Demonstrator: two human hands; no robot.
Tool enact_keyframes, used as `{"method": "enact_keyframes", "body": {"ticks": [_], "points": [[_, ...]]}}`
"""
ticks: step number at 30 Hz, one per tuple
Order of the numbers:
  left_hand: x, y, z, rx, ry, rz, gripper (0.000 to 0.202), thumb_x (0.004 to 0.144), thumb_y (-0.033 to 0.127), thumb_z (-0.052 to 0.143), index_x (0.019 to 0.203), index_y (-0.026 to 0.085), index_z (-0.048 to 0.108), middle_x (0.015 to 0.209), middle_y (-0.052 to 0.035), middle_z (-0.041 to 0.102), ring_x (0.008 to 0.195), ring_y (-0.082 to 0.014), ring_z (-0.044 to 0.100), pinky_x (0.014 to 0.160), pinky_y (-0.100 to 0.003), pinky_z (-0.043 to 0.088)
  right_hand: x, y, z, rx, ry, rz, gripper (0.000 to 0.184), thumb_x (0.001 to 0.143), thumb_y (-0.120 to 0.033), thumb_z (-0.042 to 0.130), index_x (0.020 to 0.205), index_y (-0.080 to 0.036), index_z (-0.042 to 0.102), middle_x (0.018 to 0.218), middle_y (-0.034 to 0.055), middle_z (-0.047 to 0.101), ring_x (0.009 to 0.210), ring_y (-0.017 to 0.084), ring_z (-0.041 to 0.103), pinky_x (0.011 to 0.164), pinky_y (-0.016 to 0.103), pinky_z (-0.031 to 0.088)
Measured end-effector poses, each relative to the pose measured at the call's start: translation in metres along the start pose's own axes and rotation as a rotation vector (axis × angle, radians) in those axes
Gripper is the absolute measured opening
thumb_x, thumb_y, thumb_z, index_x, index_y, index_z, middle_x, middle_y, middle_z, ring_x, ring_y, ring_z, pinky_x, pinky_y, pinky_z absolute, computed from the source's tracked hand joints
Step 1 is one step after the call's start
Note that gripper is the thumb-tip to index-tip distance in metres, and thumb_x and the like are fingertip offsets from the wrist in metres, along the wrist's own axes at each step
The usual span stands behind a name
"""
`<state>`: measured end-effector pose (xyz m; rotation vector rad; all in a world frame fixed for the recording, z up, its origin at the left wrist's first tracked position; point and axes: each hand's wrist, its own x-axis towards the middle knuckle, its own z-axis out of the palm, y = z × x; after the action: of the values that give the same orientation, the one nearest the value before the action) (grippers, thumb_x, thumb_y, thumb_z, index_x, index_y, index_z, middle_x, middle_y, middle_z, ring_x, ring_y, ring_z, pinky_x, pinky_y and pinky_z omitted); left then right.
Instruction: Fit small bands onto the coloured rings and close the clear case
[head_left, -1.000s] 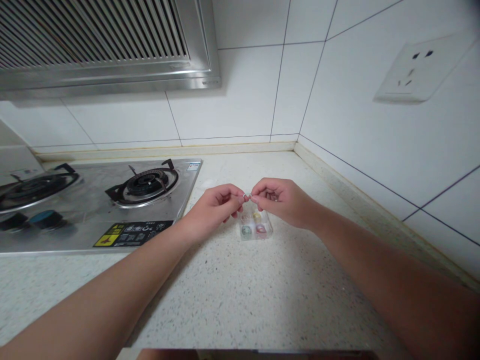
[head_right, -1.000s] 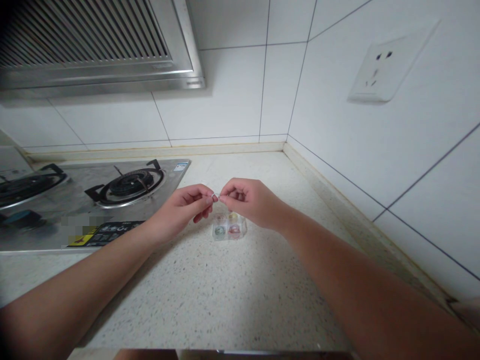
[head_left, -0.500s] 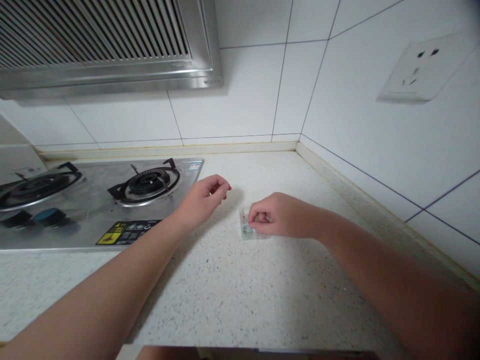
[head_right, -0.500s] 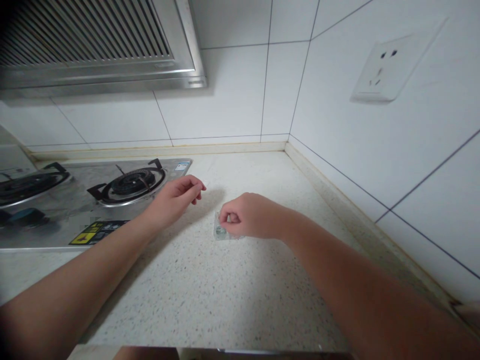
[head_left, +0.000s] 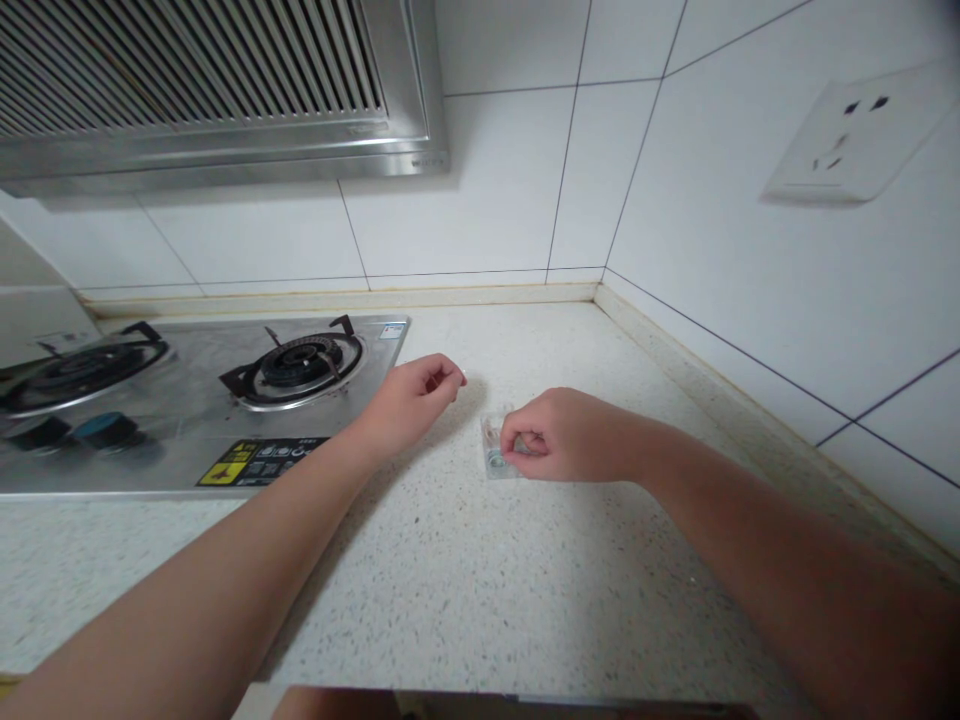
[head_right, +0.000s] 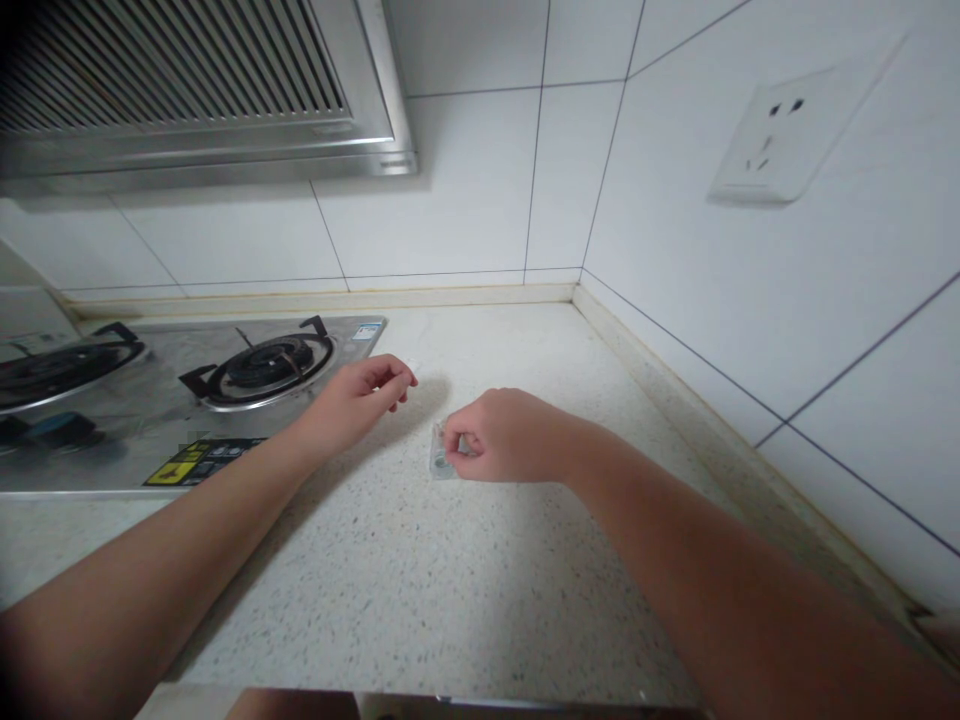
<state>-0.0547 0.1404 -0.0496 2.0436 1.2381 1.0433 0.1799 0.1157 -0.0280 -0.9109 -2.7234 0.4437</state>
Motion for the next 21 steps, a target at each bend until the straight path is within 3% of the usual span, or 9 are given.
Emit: {"method": "enact_keyframes", "body": {"ticks": [7, 13, 21], "points": [[0.001, -0.001, -0.007, 0.146, 0.016, 0.018, 0.021, 0.092, 0.032, 0.052, 0.089, 0.017, 0.065, 0.074, -0.0004, 0.063, 0.067, -0.0131, 0.056, 0.062, -0.025, 0.040, 0.000, -0.003, -0.003, -0.056, 0.054, 0.011, 0.010, 0.083, -0.022, 0.060, 0.080, -0.019, 0.069, 0.056, -0.0055, 0.052, 0.051, 0.005, 0.036, 0.057, 0.023, 0.025], [0.005, 0.000, -0.029, 0.429, 0.046, 0.005, 0.022, 0.091, 0.034, 0.051, 0.090, 0.019, 0.066, 0.079, -0.0008, 0.066, 0.067, -0.0141, 0.057, 0.060, -0.027, 0.037, 0.000, 0.004, -0.004, -0.109, 0.112, 0.012, 0.018, 0.091, -0.030, 0.054, 0.088, -0.020, 0.069, 0.059, -0.0038, 0.055, 0.053, 0.006, 0.038, 0.057, 0.024, 0.023], [0.003, -0.010, -0.064, 0.852, -0.139, 0.015, 0.020, 0.090, 0.036, 0.052, 0.095, 0.025, 0.068, 0.089, -0.0001, 0.069, 0.074, -0.0179, 0.059, 0.060, -0.029, 0.034, -0.002, 0.019, -0.003, -0.155, 0.174, 0.054, 0.018, 0.091, -0.030, 0.054, 0.089, -0.019, 0.069, 0.066, -0.0015, 0.060, 0.055, 0.007, 0.044, 0.059, 0.024, 0.024]]}}
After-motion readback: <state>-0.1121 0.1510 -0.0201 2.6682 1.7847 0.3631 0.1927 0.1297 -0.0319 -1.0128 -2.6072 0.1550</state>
